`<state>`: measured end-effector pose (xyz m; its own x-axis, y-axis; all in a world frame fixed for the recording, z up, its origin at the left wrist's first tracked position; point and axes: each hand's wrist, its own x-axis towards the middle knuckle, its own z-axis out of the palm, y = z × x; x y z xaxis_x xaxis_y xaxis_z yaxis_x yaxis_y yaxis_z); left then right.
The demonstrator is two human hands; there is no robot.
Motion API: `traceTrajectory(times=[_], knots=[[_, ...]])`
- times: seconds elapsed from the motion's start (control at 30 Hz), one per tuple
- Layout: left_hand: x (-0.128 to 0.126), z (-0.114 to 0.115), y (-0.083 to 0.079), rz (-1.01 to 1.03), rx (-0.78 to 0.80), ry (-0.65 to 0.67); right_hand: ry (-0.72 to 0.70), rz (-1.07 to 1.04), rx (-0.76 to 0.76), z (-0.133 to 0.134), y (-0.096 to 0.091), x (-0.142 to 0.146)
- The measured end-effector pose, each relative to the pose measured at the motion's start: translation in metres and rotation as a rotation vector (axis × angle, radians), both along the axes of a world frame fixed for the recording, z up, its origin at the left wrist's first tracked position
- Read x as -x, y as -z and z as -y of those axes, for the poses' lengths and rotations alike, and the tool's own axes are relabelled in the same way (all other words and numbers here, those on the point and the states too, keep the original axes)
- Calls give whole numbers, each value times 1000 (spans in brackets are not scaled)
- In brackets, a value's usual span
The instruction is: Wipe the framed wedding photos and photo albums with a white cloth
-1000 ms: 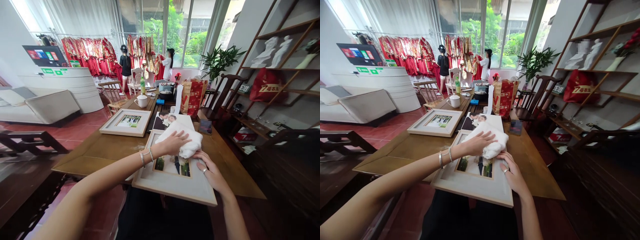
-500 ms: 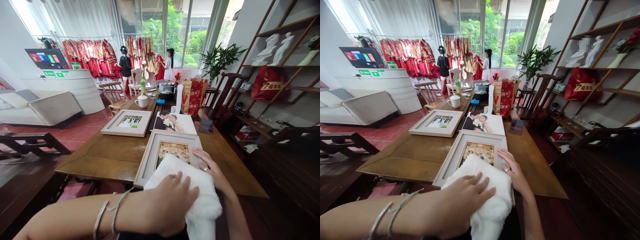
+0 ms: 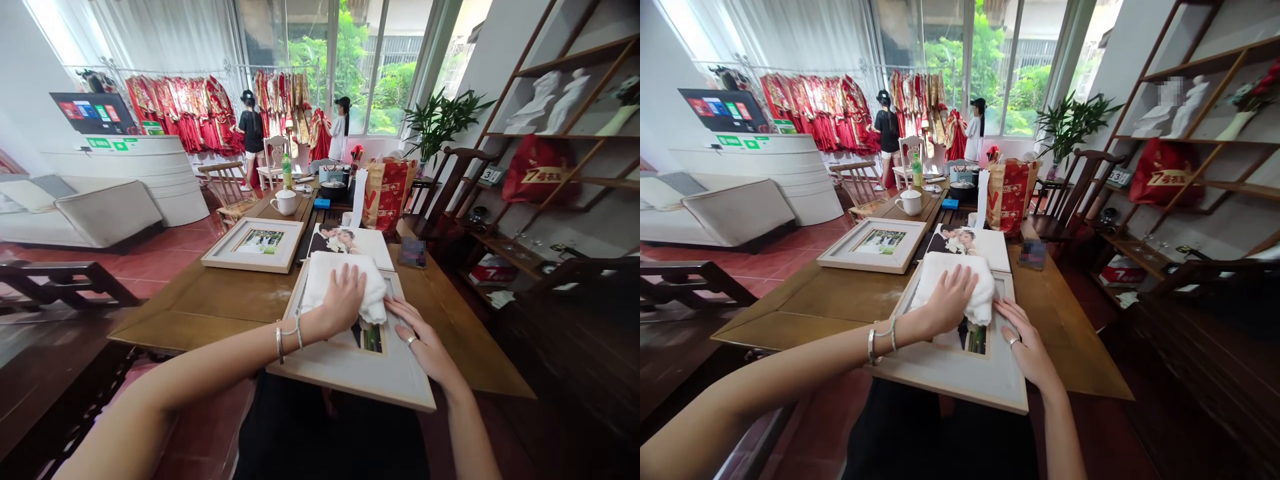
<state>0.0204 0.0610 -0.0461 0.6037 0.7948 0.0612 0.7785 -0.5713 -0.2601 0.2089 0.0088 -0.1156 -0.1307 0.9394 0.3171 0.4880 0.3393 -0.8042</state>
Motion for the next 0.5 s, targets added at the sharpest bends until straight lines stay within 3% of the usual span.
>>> traceTrajectory(times=[0.13, 0.37, 0.43, 0.5], knots=[[4, 13, -7, -23, 62, 45, 3, -14, -18, 0, 1, -1], [39, 109, -29, -44, 227, 368, -33, 7, -49, 0, 1, -1], [44, 125, -26, -6, 226, 380, -32, 11, -49, 0, 0, -1], [43, 127, -20, 9, 224, 322, -26, 13, -44, 0, 0, -1]])
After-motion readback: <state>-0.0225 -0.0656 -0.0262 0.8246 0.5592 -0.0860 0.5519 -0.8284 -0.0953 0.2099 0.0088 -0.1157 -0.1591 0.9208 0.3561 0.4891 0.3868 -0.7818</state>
